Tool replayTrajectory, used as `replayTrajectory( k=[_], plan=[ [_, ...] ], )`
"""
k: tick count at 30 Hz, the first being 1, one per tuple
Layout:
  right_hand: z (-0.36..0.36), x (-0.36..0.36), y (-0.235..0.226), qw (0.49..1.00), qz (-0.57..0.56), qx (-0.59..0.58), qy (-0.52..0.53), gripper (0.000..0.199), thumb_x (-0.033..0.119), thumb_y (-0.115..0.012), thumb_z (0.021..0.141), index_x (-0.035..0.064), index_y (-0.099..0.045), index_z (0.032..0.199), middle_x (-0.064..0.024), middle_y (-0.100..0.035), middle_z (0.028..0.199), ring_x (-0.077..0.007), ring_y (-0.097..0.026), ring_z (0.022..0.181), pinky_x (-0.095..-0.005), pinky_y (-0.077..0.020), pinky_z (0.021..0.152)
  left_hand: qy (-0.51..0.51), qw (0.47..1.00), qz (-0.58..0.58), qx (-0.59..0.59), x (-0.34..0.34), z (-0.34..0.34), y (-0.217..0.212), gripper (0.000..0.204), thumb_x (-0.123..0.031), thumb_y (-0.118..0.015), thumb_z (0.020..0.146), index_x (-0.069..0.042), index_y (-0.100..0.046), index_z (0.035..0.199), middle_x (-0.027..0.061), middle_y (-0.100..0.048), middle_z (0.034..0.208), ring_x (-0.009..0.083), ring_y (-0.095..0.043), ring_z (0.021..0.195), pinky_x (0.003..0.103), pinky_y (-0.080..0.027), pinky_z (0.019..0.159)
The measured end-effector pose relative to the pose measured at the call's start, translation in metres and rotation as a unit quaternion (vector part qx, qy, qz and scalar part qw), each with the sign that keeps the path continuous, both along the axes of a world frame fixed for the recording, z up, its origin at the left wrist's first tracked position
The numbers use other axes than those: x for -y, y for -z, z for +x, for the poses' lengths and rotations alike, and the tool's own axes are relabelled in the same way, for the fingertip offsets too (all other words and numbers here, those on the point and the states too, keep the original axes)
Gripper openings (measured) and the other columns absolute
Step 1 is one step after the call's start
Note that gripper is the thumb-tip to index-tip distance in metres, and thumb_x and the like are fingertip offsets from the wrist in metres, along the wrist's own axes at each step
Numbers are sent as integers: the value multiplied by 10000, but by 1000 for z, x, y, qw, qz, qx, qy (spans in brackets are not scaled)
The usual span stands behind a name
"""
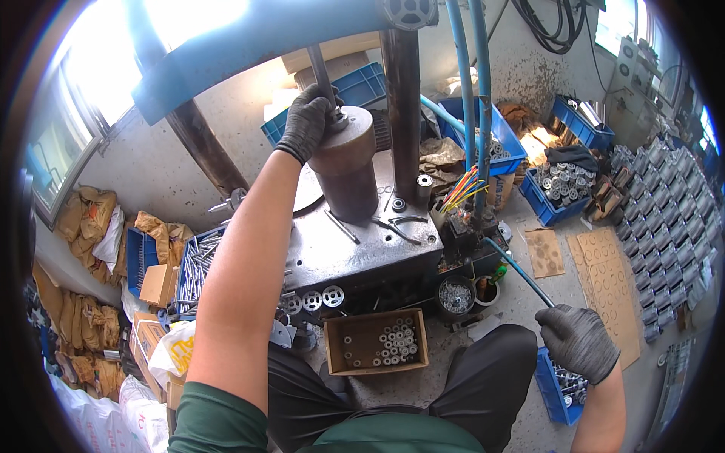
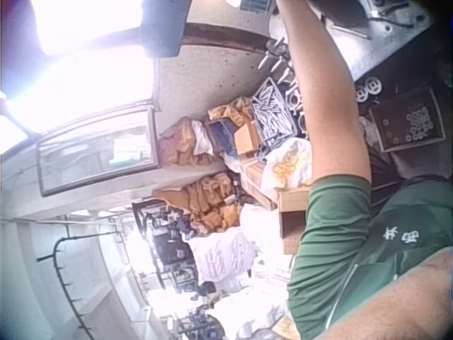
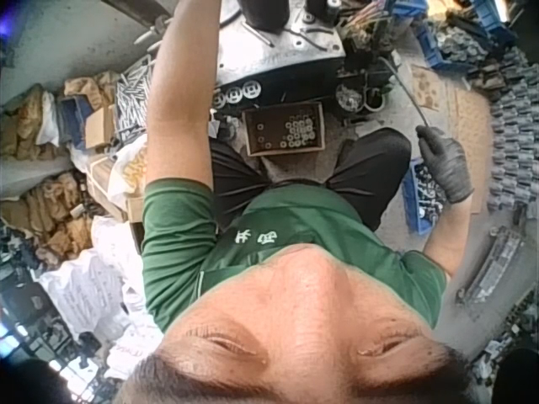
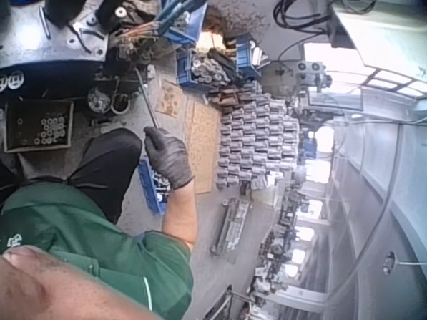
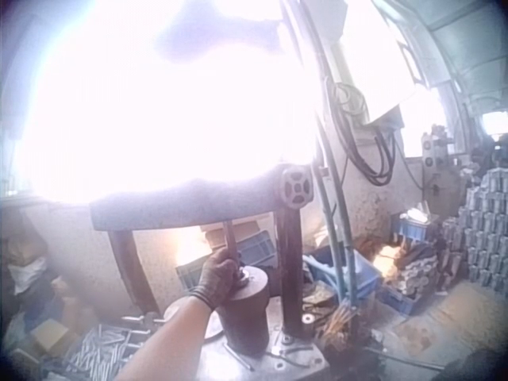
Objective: The person sits on the floor in a workshop and repeatedly assembles small metal parts using a manual press. They pick up a metal rod and a washer, place them into the press, and operate the lever to press them together. The finished parts are placed into a cardboard box.
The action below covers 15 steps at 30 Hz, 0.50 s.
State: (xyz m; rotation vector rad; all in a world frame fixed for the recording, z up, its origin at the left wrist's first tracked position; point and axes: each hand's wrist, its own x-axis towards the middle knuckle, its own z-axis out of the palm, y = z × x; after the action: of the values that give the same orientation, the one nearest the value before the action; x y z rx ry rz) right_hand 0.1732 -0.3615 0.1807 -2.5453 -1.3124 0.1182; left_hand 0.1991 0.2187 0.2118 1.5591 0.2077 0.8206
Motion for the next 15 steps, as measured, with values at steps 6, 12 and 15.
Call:
replayTrajectory(
  k=[6, 12, 15],
  plan=[
    [26, -26, -15, 982, 130, 126, 58, 176, 18, -700, 900, 16, -714, 1076, -223, -727, 991, -422, -719, 931, -481, -575, 832, -28, 996, 79, -28, 0, 3, 1, 350, -34, -513, 923, -14, -626, 1253, 123, -672, 1030, 175, -639, 878, 294, -595, 811],
    [119, -113, -75, 910, 295, 290, 10, 107, 111, -638, 1034, 23, -686, 1071, -211, -738, 981, -395, -735, 898, -470, -571, 775, -25, 997, 66, -32, -9, 5, 3, 350, -58, -566, 931, -20, -617, 1275, 104, -657, 1055, 174, -630, 958, 307, -560, 883],
    [158, -145, -87, 917, 249, 307, 45, 208, 229, -650, 1046, 34, -706, 1095, -202, -749, 941, -382, -744, 909, -478, -576, 800, -25, 996, 82, -30, 3, 2, 1, 361, -49, -596, 935, -20, -607, 1294, 93, -651, 1047, 172, -629, 952, 305, -556, 887]
  ],
)
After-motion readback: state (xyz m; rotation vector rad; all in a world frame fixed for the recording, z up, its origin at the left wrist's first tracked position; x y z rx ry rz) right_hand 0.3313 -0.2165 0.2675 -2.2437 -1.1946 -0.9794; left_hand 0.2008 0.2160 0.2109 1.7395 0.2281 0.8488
